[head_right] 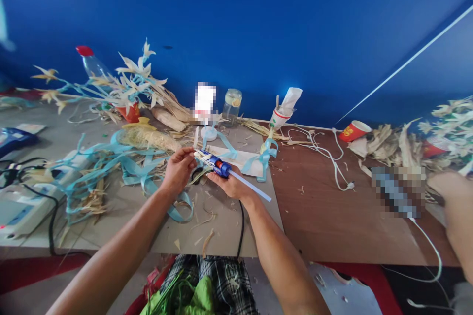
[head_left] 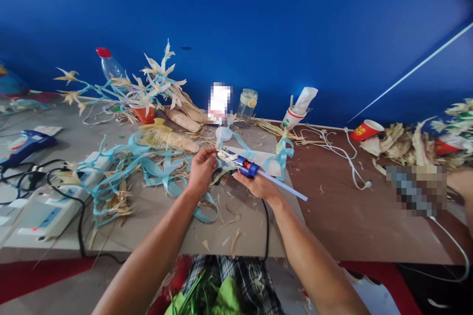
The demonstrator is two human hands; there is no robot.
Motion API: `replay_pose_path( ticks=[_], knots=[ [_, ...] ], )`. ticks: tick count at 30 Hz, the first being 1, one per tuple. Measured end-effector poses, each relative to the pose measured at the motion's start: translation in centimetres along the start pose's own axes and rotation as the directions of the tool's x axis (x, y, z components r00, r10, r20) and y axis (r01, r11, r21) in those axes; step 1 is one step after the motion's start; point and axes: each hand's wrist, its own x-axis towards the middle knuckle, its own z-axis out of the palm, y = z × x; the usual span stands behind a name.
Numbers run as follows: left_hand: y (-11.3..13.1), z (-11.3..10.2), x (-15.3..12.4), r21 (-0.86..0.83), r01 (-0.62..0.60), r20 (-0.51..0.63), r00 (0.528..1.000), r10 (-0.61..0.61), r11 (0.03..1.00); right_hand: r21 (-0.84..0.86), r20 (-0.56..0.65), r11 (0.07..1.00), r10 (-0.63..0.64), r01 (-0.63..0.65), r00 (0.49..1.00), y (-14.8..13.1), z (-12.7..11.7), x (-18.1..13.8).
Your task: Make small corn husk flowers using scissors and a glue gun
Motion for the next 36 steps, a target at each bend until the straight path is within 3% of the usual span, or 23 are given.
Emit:
replay_pose_path(
  ticks=[23,28,32,36],
  knots=[
    [-0.23,-0.14,0.13,-0.046,0.04,-0.002,0.999,-0.04,0.998,-0.02,0.026,0.999,-0.035,0.036,0.999,-0.09,-0.09,0.05],
    [-0.05,-0.1,0.12,-0.065,0.053,0.002,0.999,-0.053,0.997,0.06,0.045,0.997,-0.056,0.053,0.997,-0.4,-0.43,-0.14],
    [0.28,-0.04,0.04,-0.104,0.095,0.031,0.995,-0.092,0.99,0.154,-0.007,0.985,-0.081,0.081,0.997,-0.05,-0.78,-0.16],
    [0.38,-0.01,0.01,-0.111,0.115,0.037,0.993,-0.111,0.987,0.134,-0.003,0.984,-0.115,0.115,0.993,0.2,-0.86,-0.12]
  ],
)
